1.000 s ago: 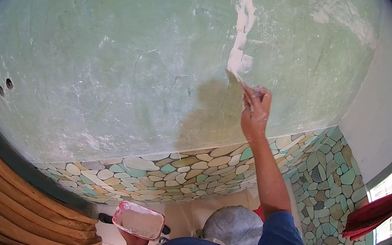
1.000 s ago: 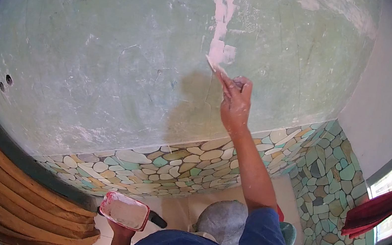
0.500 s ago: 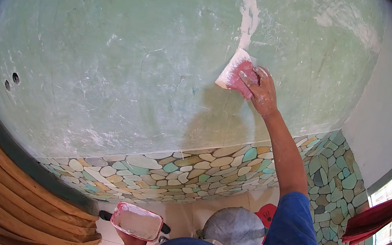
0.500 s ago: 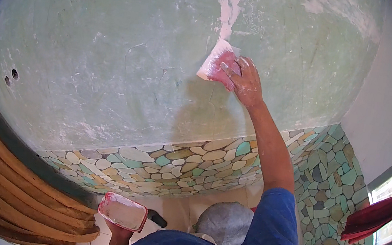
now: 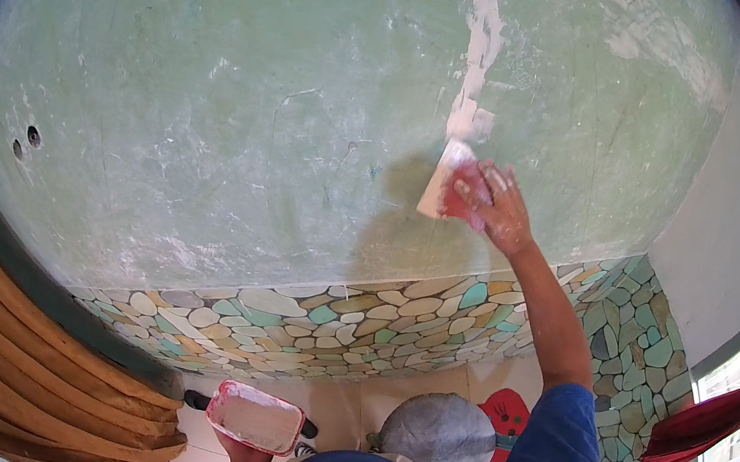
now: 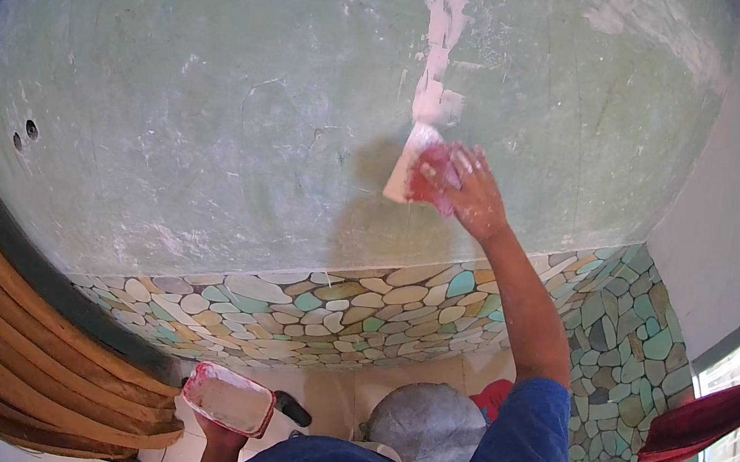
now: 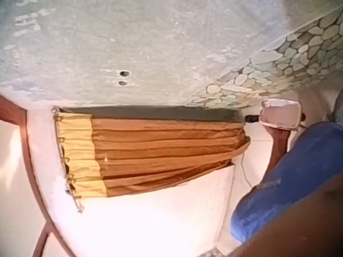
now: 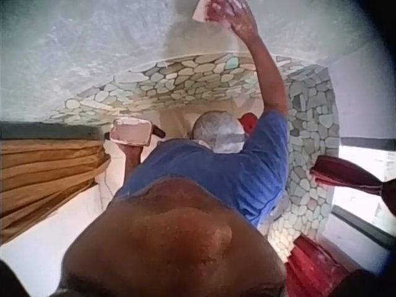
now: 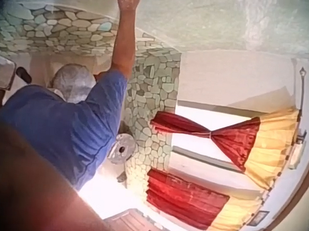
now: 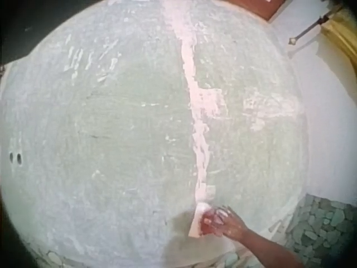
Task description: Applying wall filler or putty to cracks in a wall using a spatula.
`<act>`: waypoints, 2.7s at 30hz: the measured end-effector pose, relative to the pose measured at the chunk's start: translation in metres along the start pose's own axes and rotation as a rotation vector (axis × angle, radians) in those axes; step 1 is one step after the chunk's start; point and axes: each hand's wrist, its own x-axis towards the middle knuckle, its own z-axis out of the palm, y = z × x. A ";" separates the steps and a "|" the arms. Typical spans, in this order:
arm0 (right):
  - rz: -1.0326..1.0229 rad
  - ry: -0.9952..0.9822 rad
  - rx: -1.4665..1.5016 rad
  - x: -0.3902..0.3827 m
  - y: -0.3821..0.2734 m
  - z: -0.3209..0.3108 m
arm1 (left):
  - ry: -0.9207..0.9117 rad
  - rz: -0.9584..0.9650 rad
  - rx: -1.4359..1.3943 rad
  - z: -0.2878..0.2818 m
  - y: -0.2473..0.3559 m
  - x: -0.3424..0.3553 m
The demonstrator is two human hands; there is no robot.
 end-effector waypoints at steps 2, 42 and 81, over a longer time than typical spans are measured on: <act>0.077 0.090 -0.099 0.020 0.008 -0.013 | -0.012 -0.017 0.005 0.002 0.000 0.000; 1.355 0.338 1.261 0.000 -0.030 0.064 | 0.002 0.019 0.044 0.001 -0.007 -0.001; 0.418 0.420 0.061 0.048 -0.047 -0.033 | 0.009 -0.033 -0.023 0.007 -0.005 0.000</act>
